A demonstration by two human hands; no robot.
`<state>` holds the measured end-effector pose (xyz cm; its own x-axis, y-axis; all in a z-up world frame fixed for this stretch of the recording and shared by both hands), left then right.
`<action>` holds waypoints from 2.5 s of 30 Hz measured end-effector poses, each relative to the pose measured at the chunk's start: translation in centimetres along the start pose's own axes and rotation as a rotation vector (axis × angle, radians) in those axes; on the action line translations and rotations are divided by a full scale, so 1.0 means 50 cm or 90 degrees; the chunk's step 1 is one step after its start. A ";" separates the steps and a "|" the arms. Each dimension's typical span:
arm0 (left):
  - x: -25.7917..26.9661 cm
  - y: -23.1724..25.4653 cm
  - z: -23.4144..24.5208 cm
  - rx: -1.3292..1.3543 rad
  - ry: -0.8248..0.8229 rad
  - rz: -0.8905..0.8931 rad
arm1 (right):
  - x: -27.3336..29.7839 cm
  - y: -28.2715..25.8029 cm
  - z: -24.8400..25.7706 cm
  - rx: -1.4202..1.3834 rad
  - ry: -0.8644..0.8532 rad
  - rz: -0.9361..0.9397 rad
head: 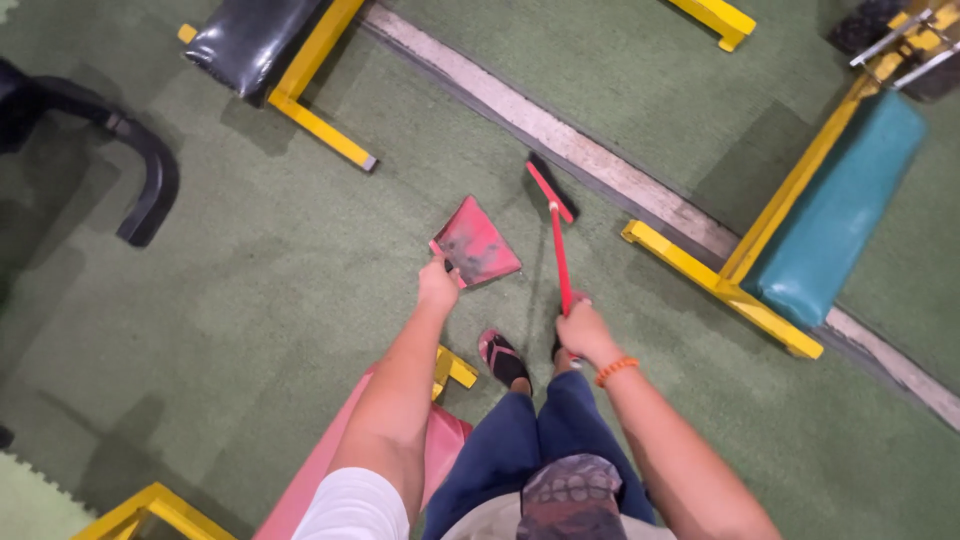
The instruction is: Sweeping the gym floor using a handheld broom and a dustpan.
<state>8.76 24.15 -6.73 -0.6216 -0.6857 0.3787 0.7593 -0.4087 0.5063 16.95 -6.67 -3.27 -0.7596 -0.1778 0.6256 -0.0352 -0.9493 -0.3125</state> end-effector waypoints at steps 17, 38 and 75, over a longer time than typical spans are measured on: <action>0.015 -0.007 -0.033 0.038 0.078 0.037 | 0.016 -0.053 0.383 -0.325 -0.126 -0.064; 0.002 0.047 -0.056 0.053 0.072 0.102 | -0.094 -0.009 0.242 -0.108 -0.223 0.072; -0.384 0.119 0.158 -0.092 -0.094 -0.139 | 0.072 -0.321 0.220 -0.579 -0.087 -0.281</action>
<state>23.68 39.66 -4.85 -0.7869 -0.4810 0.3866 0.6169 -0.6261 0.4768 21.91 5.07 11.88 -0.4803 0.0580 0.8752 -0.8176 -0.3908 -0.4228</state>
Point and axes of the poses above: each hand's wrist, its own x-axis away from the middle knuckle, its own z-axis out of the back of the hand, y = z × x, the point moved 2 cm from there along -x, towards the middle knuckle, and after that the axes turned 11 degrees about y, right-handed, at the moved point
